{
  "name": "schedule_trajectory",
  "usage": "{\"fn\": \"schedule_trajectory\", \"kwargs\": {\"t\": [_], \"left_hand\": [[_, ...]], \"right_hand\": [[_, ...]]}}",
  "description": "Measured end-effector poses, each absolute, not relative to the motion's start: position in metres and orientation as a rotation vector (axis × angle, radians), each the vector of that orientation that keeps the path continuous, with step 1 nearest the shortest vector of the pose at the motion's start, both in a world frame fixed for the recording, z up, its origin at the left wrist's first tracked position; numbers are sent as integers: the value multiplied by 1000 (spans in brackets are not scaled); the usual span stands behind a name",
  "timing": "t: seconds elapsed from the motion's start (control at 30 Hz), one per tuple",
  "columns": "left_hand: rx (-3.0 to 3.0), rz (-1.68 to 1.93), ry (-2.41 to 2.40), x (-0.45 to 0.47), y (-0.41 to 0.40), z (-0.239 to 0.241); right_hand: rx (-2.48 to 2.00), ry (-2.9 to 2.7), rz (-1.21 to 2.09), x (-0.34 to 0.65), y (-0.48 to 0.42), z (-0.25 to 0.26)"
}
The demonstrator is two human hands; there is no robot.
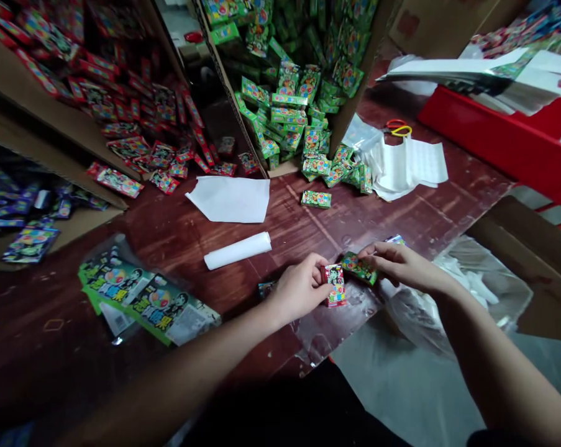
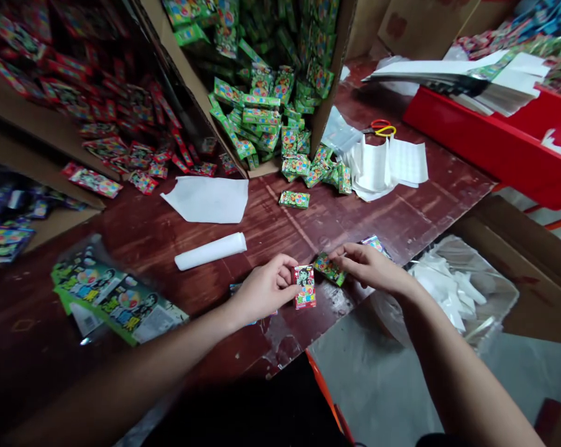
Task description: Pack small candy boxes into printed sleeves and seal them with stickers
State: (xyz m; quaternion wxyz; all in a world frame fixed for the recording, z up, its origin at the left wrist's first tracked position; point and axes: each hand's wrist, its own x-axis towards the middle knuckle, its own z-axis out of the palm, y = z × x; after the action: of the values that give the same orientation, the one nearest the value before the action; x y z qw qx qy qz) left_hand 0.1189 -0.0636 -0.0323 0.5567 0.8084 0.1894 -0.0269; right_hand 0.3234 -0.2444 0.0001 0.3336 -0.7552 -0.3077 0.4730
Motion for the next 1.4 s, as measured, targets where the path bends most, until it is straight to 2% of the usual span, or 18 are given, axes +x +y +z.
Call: {"fn": "schedule_trajectory", "kwargs": {"t": [0.17,0.23,0.33,0.43,0.57,0.67,0.83,1.17,1.4], "left_hand": [[2336,-127,347,120,-59,-28],[2548,-70,292,121,-61,-20],[2747,-13,189,101,-50,-2],[2834,-127,73,40,-11,14],[2920,-306,134,-59,57,7],[2932,-414,140,-91,79,-5],[2945,-519,166,-77,51,-4],[2802,-350,551,-106,5,-14],[2700,-233,736,-108,-9,-29]], "right_hand": [[-1812,-1256,1556,350,-237,2],[-1769,-1412,1561,364,-222,-4],[-1985,-1480,1080,377,-213,-10],[-2157,-1483,594,368,-233,-13],[-2070,-1885,411,316,-262,-33],[-2042,-2056,317,265,-251,-58],[-1964,-2151,261,221,-201,-72],[-1718,-2278,425,228,-142,-32],[-1642,-2384,370,206,-128,-59]]}}
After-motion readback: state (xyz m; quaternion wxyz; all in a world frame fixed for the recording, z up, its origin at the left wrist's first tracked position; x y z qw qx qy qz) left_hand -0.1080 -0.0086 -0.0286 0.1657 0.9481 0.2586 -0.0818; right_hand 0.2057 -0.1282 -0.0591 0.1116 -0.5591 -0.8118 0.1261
